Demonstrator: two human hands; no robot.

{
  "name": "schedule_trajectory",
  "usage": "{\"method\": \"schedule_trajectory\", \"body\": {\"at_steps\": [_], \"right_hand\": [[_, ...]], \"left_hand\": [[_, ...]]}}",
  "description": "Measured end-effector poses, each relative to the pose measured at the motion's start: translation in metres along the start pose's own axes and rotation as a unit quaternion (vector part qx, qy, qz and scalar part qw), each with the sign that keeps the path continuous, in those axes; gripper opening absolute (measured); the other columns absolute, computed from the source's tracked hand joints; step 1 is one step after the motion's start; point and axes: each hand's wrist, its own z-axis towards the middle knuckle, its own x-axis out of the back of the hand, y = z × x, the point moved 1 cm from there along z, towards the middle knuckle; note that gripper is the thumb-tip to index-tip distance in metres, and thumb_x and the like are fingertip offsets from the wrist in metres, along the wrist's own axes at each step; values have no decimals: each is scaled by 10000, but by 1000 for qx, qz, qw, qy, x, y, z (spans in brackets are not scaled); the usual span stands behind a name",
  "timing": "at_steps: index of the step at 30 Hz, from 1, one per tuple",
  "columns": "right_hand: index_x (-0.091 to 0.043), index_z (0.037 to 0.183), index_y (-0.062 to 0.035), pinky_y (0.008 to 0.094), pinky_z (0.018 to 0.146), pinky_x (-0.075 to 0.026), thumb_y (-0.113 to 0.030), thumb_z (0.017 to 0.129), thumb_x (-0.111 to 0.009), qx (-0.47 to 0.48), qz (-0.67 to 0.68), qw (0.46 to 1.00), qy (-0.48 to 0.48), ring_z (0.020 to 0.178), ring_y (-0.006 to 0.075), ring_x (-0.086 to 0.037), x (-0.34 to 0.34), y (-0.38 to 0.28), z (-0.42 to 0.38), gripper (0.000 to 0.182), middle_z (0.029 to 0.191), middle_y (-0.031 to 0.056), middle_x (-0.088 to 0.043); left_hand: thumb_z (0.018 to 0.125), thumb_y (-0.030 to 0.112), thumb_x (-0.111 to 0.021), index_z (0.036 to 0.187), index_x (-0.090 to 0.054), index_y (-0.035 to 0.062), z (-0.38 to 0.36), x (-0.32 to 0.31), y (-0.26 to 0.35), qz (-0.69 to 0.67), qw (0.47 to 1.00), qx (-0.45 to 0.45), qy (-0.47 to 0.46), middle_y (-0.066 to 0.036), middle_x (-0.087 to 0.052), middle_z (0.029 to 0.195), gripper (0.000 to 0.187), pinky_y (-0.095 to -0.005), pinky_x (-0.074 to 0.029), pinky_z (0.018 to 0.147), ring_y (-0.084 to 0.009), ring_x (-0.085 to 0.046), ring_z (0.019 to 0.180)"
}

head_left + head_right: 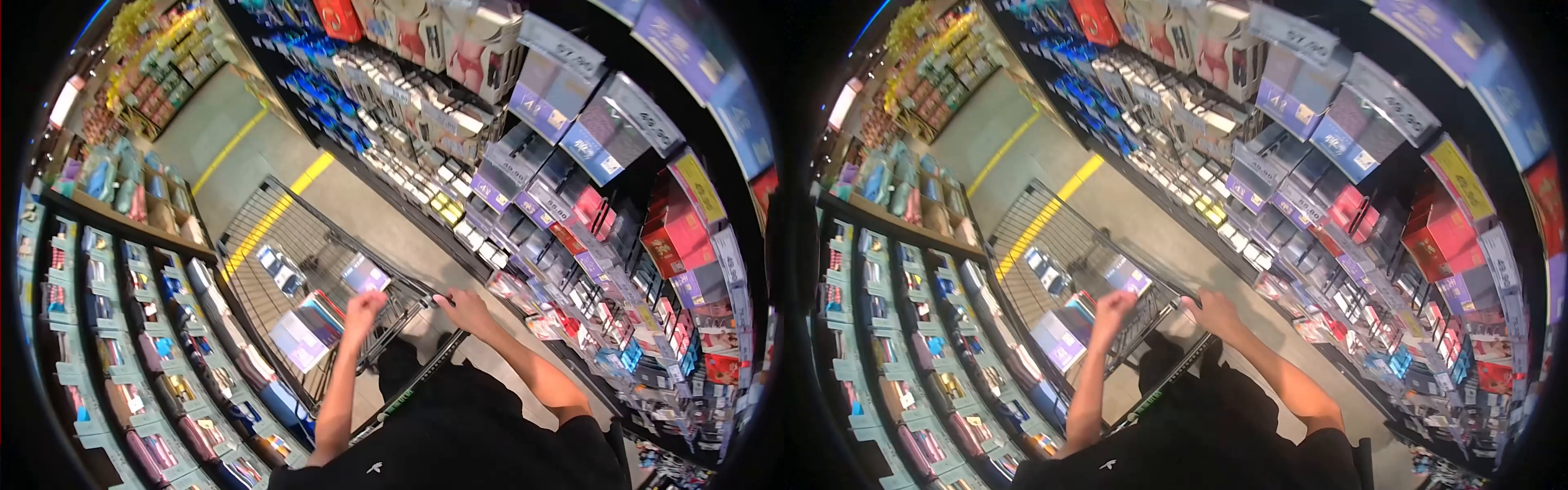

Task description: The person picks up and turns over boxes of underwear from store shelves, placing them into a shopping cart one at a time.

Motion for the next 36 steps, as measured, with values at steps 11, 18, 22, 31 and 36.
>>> {"method": "schedule_trajectory", "body": {"at_steps": [11,18,22,31,36], "right_hand": [[-538,943,-49,252,501,-495,-105,937,-521,10,444,841,308,578,116,-548,19,124,87,58,748,46,-581],[-556,980,9,427,765,-492,-142,816,-685,-48,248,833,492,800,328,-634,80,142,145,257,884,202,-633],[-541,1134,24,464,905,-450,-216,737,-768,-118,205,876,420,1041,408,-582,95,132,153,516,1112,259,-606],[-505,1224,22,415,935,-453,-241,679,-815,-96,240,879,401,1081,384,-586,94,143,175,680,1162,242,-603],[-541,1165,7,390,822,-480,-254,664,-827,-82,186,871,448,917,313,-638,82,151,189,632,989,184,-658]], "left_hand": [[879,82,-595,959,-686,-7,-165,-56,29,191,970,-152,-4,-171,-667,924,150,-364,-497,760,-340,-642,861],[880,98,-588,969,-669,-17,-174,-70,21,223,964,-143,1,-187,-643,895,166,-389,-490,744,-364,-626,837],[860,39,-548,974,-665,-20,-173,-70,21,230,959,-166,4,-186,-637,881,174,-390,-491,744,-361,-624,812],[803,-7,-511,973,-662,-26,-186,-65,28,245,954,-172,29,-176,-631,856,228,-382,-500,734,-342,-631,797],[802,-9,-505,978,-659,-28,-189,-66,23,239,956,-166,44,-177,-631,858,234,-381,-501,735,-339,-632,797]]}}
